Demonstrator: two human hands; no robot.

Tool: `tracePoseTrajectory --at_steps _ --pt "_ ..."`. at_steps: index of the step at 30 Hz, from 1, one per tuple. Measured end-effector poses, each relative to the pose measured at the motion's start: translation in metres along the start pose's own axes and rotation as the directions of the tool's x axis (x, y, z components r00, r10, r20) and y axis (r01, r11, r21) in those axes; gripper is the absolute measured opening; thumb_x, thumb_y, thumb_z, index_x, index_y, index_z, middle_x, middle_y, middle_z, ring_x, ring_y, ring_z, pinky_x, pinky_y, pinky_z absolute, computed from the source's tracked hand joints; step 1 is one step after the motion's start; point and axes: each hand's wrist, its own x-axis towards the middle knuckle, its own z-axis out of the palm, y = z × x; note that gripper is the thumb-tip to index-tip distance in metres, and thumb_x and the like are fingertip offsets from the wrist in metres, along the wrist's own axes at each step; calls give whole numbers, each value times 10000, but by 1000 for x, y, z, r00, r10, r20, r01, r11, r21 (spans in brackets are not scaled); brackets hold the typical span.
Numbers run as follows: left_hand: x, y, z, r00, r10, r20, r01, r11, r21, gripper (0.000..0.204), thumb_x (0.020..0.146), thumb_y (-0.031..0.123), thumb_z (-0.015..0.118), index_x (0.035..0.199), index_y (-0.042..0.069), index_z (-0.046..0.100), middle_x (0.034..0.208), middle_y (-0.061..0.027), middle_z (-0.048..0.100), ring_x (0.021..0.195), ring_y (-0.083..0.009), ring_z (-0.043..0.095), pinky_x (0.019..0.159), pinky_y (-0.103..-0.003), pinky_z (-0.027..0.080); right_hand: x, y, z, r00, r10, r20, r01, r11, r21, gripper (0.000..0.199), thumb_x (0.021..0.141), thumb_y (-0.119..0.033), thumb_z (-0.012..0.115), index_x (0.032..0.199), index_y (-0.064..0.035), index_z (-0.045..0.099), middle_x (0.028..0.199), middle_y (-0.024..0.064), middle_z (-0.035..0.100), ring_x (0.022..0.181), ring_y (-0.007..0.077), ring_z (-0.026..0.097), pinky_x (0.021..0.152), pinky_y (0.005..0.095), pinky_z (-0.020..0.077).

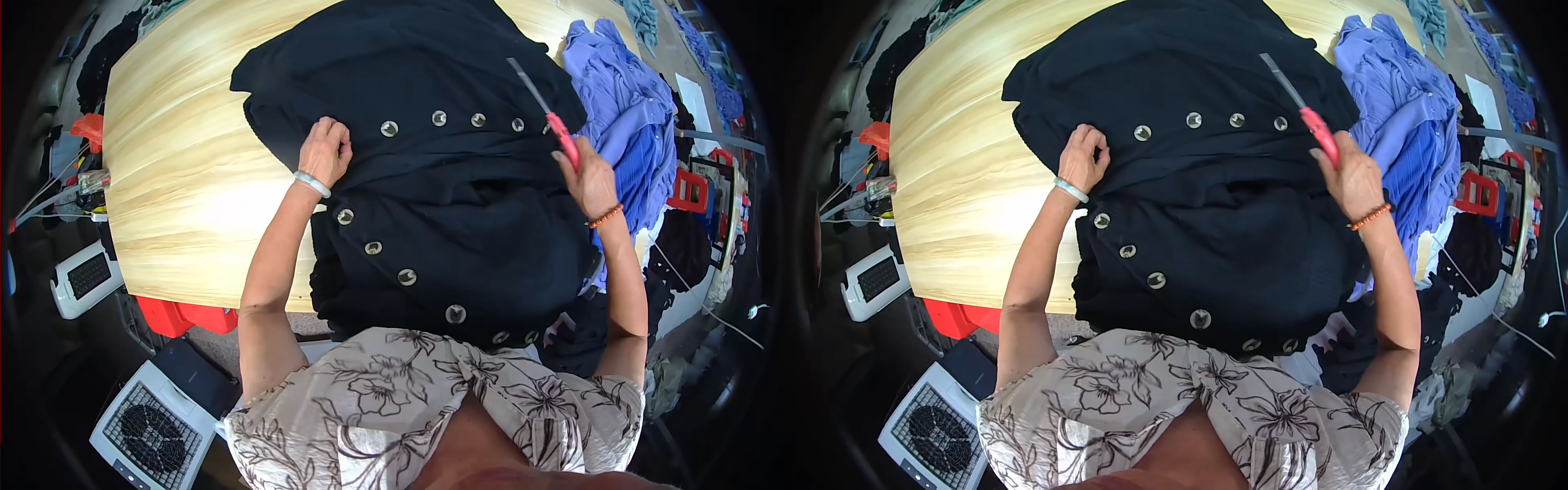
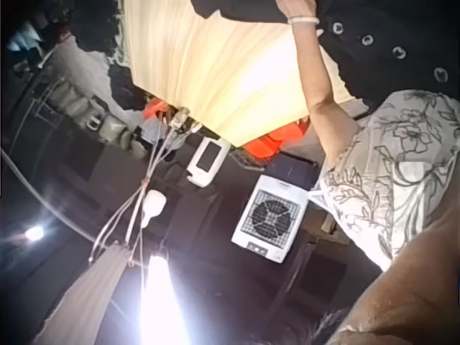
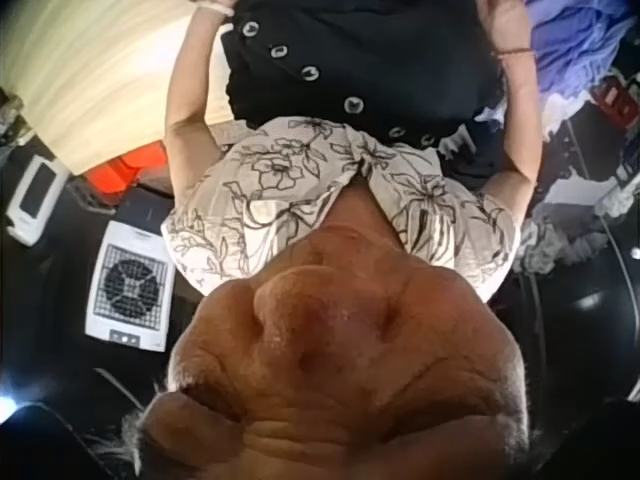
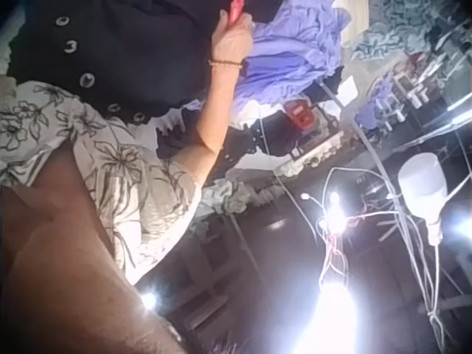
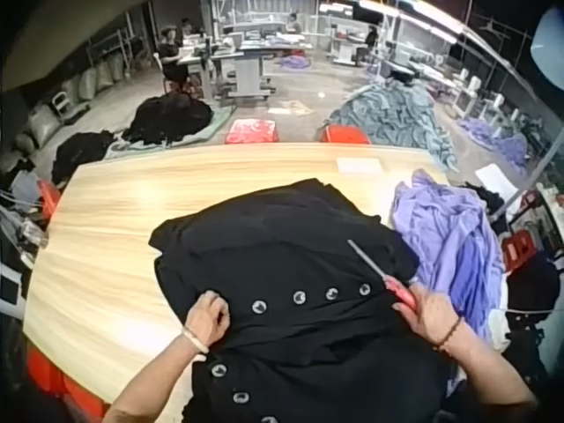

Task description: Trimming loose threads from black garments using a pair of scissors.

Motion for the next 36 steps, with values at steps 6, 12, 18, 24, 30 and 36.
tracePoseTrajectory --at_steps 6,12,18,24,30,36 --pt "-10 -2 2 999 -50 -9 48 991 -123 178 727 -81 651 856 31 600 837 -97 568 815 -288 593 707 -369 496 2 -52 12 944 -326 56 295 908 298 344 838 -193 705 1076 -66 490 837 157 629 857 370 627 833 456 465" --pt "-2 -2 0 988 -146 52 154 897 -413 126 747 -89 687 807 -8 611 833 -89 605 713 -210 636 622 -281 517 21 -115 31 838 -424 343 354 901 251 295 867 -221 661 977 -2 497 677 202 629 700 388 655 618 477 512" --pt "12 8 -30 996 59 -66 -59 998 2 188 668 92 759 825 105 658 849 -65 642 905 -302 579 778 -417 451 39 -123 14 836 -467 287 356 861 363 250 892 -193 620 1063 -58 497 697 175 636 692 392 637 619 499 488" --pt "39 56 22 996 84 -21 -87 975 -205 373 691 97 760 1036 84 616 963 -109 576 905 -316 579 815 -400 493 6 -88 9 904 -313 291 254 941 222 279 883 -254 630 1063 -72 520 729 181 649 704 393 649 625 491 508" --pt "17 54 47 997 54 57 -34 950 -310 187 717 4 731 790 76 575 815 -74 538 750 -270 603 651 -374 496 -21 -86 9 870 -294 395 263 956 132 318 874 -302 633 1006 -28 538 727 186 665 712 375 673 654 470 523" --pt "49 72 22 990 141 -16 -142 987 -75 41 771 111 629 731 119 638 810 -62 645 814 -324 568 740 -429 451 -17 -72 14 934 -304 190 249 931 266 254 869 -252 625 1016 -87 498 681 179 614 648 398 628 586 495 493"
